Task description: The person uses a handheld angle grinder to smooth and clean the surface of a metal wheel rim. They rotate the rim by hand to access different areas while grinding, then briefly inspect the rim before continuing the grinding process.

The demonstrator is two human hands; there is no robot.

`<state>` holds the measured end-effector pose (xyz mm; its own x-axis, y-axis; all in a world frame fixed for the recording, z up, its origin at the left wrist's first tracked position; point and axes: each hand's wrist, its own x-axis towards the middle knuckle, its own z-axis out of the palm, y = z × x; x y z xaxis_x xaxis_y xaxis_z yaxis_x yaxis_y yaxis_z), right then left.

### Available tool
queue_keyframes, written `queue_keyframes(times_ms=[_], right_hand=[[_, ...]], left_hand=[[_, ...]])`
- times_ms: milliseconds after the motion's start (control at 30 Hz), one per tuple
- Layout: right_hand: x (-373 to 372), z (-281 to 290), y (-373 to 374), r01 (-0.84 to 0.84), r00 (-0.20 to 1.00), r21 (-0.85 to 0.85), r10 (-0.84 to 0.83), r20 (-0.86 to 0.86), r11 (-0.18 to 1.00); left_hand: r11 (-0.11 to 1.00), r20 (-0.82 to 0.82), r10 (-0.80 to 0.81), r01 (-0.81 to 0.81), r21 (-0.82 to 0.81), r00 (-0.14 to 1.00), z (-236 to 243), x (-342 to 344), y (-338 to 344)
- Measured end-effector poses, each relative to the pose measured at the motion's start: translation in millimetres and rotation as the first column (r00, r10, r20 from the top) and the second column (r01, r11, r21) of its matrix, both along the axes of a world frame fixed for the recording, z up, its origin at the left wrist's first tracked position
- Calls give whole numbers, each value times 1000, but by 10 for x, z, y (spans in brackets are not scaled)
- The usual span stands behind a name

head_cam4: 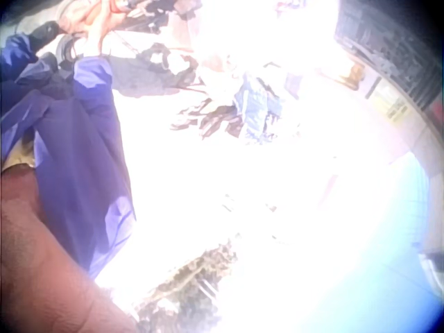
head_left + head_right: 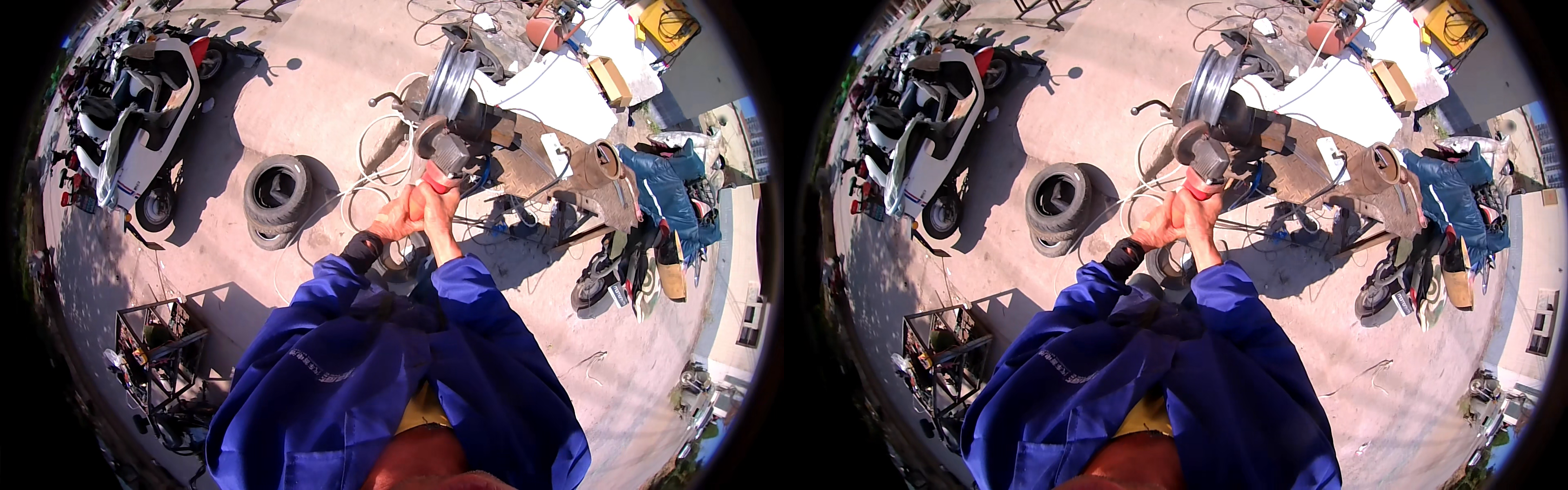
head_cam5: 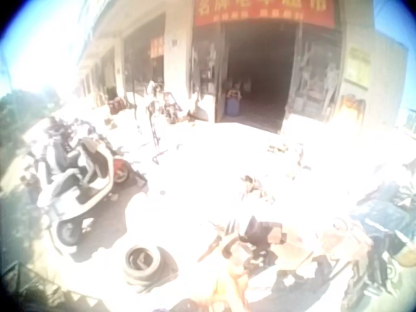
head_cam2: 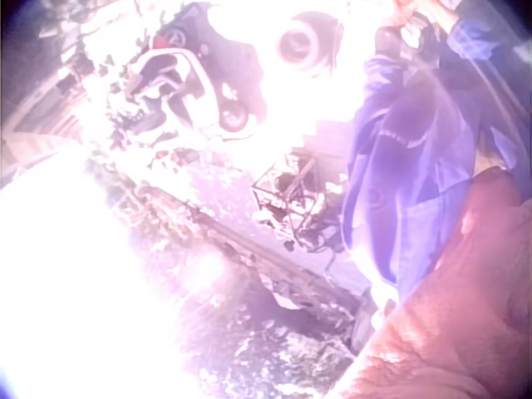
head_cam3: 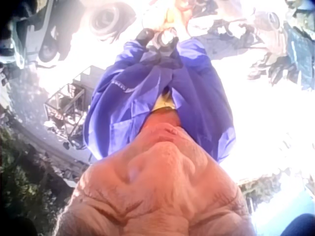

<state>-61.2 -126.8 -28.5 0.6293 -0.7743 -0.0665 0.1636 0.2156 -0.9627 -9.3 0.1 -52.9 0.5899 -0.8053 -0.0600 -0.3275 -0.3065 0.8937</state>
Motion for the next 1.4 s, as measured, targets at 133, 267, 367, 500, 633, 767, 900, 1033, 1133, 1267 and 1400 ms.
queue_keyframes(times_ms=[133, 267, 367, 500, 633, 767, 900, 1033, 1133, 1267, 1400], right_hand=[[12, -37, 34, 31, 999, 12, -30, -17, 999], [9, -73, 55, 31, 999, 20, -30, -27, 999], [10, -138, 65, 38, 999, 41, -37, -32, 998], [3, -204, 68, 50, 998, 82, -48, -33, 995], [23, -239, 73, 50, 999, 81, -50, -8, 995], [13, -246, 69, 24, 999, 93, -21, -38, 995], [8, -353, 52, 31, 998, 82, -26, -58, 996], [3, -377, 49, 30, 999, 86, -26, -41, 996], [-16, -282, 59, 24, 999, 90, -19, -51, 996], [-6, -120, 51, 28, 999, 75, -25, -42, 997], [47, 18, -11, 29, 999, 9, -29, -24, 1000]], left_hand=[[994, -22, -52, 54, 99, 998, -22, 52, 15], [993, 9, -33, 32, 114, 999, -68, 57, 29], [996, 55, -2, -3, 90, 999, -99, 45, 32], [998, 99, 43, -48, 48, 994, -144, 8, 21], [999, 87, 45, -45, 3, 995, -210, 27, 23], [998, 55, 28, -31, 50, 998, -190, 59, 27], [998, 59, 10, -14, 61, 998, -172, 59, 29], [996, 55, -7, 2, 91, 998, -235, 55, 34], [996, 16, -27, 26, 81, 999, -261, 62, 32], [999, 27, -21, 20, 43, 999, -112, 74, 22], [1000, 46, -10, 11, -16, 999, 148, 127, 9]])
